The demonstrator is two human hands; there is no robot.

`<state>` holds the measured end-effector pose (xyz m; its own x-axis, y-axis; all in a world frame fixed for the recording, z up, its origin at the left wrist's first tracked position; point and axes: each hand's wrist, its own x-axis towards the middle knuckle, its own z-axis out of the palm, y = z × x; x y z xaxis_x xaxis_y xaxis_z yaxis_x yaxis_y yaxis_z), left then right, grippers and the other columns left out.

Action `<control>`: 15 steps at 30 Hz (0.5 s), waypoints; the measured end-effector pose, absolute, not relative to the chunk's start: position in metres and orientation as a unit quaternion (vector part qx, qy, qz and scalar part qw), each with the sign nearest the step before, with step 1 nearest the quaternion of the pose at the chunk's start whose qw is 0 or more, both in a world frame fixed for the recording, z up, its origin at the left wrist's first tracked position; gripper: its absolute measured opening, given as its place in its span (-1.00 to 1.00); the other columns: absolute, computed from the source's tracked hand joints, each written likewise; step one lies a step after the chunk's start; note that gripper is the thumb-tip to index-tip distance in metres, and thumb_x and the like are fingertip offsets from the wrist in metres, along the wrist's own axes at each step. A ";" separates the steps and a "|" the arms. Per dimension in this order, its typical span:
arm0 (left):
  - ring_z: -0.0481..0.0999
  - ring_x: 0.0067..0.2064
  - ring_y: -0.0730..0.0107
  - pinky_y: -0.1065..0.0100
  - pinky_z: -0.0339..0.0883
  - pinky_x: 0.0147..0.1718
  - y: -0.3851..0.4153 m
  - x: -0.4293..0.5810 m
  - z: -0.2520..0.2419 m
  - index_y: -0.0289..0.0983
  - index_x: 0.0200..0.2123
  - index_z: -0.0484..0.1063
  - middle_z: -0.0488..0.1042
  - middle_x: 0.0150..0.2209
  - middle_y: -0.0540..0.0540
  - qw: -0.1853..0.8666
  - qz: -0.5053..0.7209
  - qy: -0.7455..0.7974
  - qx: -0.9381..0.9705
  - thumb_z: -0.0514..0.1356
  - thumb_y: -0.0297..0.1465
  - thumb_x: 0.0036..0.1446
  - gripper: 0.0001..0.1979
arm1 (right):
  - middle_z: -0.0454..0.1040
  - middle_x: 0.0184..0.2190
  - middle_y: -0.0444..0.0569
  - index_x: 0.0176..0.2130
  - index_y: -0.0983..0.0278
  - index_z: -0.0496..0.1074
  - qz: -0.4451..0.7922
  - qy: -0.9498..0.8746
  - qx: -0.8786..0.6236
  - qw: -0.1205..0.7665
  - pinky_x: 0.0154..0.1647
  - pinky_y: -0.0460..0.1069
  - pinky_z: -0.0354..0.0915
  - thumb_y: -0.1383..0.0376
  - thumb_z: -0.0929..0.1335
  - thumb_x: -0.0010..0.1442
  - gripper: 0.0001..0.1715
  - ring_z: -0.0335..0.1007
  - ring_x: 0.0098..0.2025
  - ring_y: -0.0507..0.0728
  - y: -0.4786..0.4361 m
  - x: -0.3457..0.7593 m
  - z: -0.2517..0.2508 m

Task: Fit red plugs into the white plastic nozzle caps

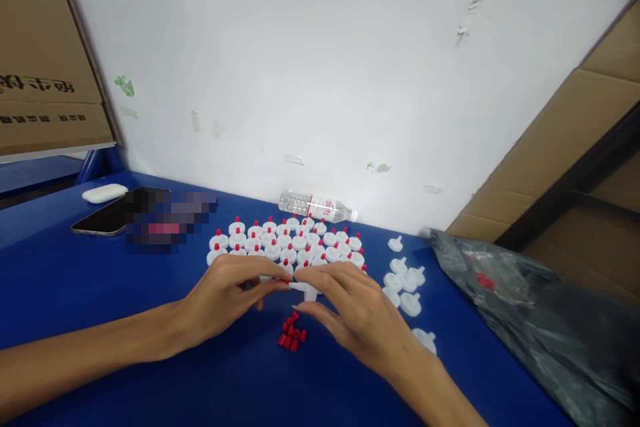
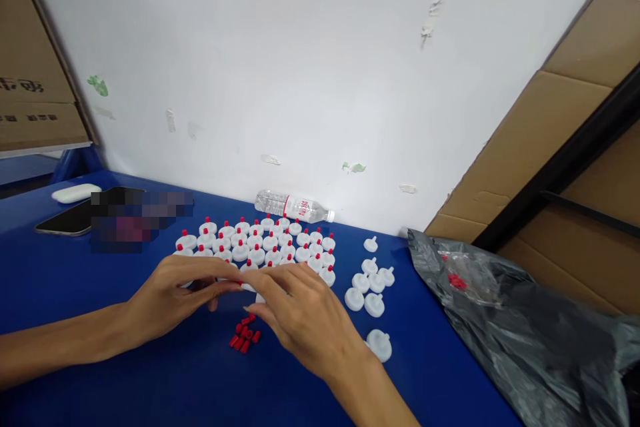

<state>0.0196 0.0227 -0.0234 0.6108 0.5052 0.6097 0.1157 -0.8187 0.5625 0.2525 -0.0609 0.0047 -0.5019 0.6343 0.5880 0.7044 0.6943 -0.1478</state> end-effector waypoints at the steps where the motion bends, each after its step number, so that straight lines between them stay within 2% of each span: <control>1: 0.50 -0.55 0.61 0.61 0.36 -0.53 0.023 0.020 -0.023 -0.25 -0.14 0.59 0.58 -0.45 0.05 0.244 0.406 0.177 0.863 0.27 -0.42 0.31 -0.90 | 0.59 -0.04 -0.01 0.19 0.17 0.30 -0.058 -0.864 -0.385 0.318 0.02 0.07 0.44 0.26 0.37 0.37 -0.56 0.53 -0.02 0.15 -0.061 0.252 0.004; 7: 0.52 -0.55 0.62 0.61 0.39 -0.52 0.020 0.019 -0.021 -0.22 -0.15 0.60 0.62 -0.36 0.06 0.281 0.407 0.184 0.849 0.28 -0.45 0.29 -0.90 | 0.60 -0.04 -0.02 0.16 0.22 0.33 -0.079 -0.860 -0.376 0.336 0.00 0.04 0.44 0.29 0.37 0.37 -0.61 0.54 -0.03 0.12 -0.060 0.250 0.003; 11: 0.52 -0.54 0.62 0.61 0.38 -0.51 0.019 0.018 -0.018 -0.21 -0.16 0.60 0.61 -0.36 0.06 0.288 0.390 0.184 0.855 0.29 -0.44 0.29 -0.91 | 0.60 -0.02 -0.04 0.15 0.22 0.32 -0.077 -0.861 -0.376 0.334 0.01 0.02 0.45 0.31 0.34 0.39 -0.64 0.53 -0.01 0.10 -0.060 0.247 0.003; 15: 0.51 -0.56 0.60 0.60 0.36 -0.53 0.019 0.019 -0.018 -0.21 -0.09 0.57 0.59 -0.40 0.07 0.304 0.373 0.202 0.853 0.28 -0.39 0.30 -0.86 | 0.60 -0.03 -0.03 0.18 0.25 0.27 -0.085 -0.858 -0.365 0.351 -0.01 0.00 0.45 0.36 0.33 0.40 -0.62 0.52 -0.03 0.08 -0.062 0.242 0.002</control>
